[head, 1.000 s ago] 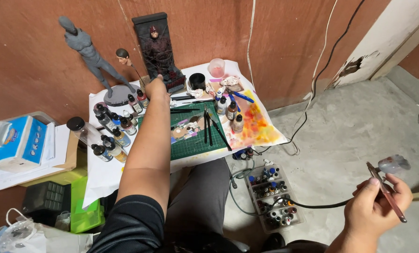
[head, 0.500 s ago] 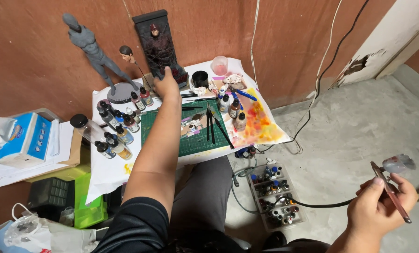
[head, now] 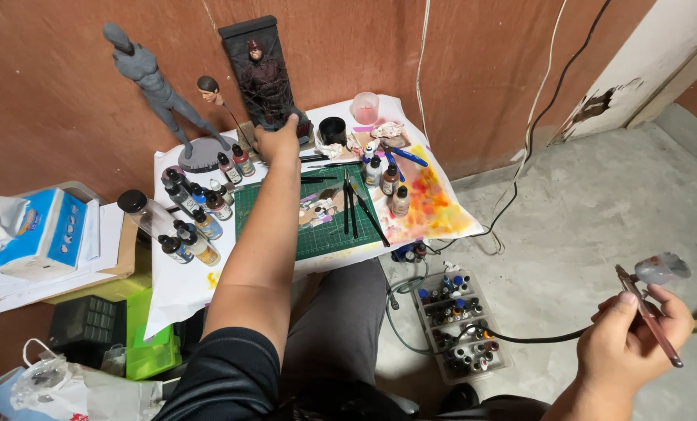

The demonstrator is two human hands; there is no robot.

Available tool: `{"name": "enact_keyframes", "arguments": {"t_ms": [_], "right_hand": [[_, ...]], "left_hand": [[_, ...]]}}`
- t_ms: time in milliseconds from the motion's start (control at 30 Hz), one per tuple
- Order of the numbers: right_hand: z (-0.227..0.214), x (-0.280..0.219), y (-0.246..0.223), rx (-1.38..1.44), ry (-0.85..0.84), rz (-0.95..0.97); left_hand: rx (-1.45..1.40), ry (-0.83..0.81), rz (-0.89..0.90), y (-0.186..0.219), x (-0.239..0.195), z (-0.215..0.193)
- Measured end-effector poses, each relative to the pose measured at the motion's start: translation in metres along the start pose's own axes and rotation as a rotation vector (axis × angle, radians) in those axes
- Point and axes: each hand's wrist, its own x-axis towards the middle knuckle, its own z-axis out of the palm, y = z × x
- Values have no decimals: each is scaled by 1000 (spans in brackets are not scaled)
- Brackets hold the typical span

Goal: A person uses an airbrush to paint a detailed figure statue of a character on a base at a workspace.

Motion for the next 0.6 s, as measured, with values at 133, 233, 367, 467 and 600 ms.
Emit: {"name": "enact_keyframes", "arguments": {"t_ms": [133,233,367,467,600], "right_hand": [[2,0,-3,-5,-14,-22],[2,0,-2,7,-3,-41],[3,-1,-3,4,-11,4],[2,-1,-1,8,-16,-10],[2,-1,1,15,-15,-22]], "left_hand": [[124,-61,-3,10,-9,-8],[274,-83,6,9,-4,-8],[299,-90,8,11,-7,-10],[341,-99,11,7,-5,-9],[392,-116,41,2,-2,-12]]}}
